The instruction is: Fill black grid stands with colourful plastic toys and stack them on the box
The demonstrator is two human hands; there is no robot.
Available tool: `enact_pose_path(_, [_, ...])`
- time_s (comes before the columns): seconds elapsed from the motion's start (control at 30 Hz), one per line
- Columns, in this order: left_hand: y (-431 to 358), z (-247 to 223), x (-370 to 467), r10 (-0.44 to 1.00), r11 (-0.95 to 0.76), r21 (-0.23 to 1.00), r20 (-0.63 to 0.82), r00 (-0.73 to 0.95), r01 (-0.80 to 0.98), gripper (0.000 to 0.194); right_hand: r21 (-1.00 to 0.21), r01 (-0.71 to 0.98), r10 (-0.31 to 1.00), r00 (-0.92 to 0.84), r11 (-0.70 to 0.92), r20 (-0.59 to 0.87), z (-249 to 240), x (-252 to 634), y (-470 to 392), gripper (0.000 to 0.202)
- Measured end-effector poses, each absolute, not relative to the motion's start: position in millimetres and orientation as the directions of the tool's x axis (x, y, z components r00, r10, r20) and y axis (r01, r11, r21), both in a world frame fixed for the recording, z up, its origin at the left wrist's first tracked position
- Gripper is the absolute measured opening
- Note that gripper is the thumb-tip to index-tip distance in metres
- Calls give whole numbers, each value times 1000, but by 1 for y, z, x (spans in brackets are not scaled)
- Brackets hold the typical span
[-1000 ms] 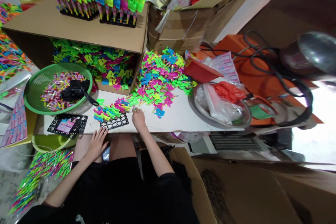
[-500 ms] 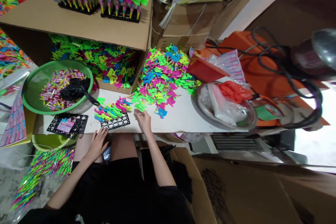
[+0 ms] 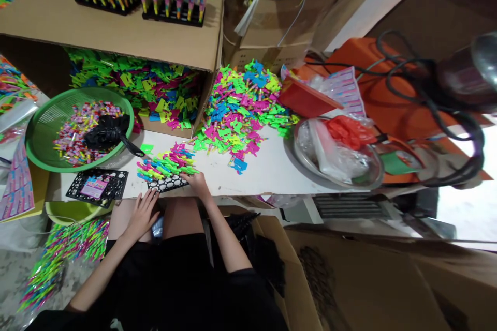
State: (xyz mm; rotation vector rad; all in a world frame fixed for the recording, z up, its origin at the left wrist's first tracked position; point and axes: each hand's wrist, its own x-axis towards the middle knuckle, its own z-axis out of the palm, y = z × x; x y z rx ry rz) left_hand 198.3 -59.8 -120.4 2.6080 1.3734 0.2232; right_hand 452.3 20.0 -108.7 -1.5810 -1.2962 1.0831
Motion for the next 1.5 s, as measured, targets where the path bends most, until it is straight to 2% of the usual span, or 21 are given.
enact_pose_path(0.2, [-60,-126,197,820,-569,212,81,566,794,59,-908,418,995,102,-28,17,-109,449,24,32])
enact_pose_path(0.33, [-60,-129,196,813,-581,190,109,571,791,59,-905,424,993,86,42,87,-113,448,26,30])
enact_pose_path(0.77, [-61,-130,197,813,-583,192,143,565,790,60,-888,443,991,-3,120,133,-110,450,27,27])
enact_pose_path(0.93, [-60,-132,197,812,-583,186,137,567,791,60,-830,556,996,33,46,77,-109,447,28,30])
enact_pose_path(1.1, [-60,-134,197,816,-577,193,138,561,793,60,-781,623,997,80,-42,10,-113,445,27,44])
enact_pose_path(1.27, [-61,-134,197,819,-574,202,143,556,793,60,-825,565,997,65,7,52,-119,446,23,41])
enact_pose_path(1.5, [-60,-131,197,824,-567,196,146,547,800,59,-868,482,981,191,-121,-31,-134,444,19,33])
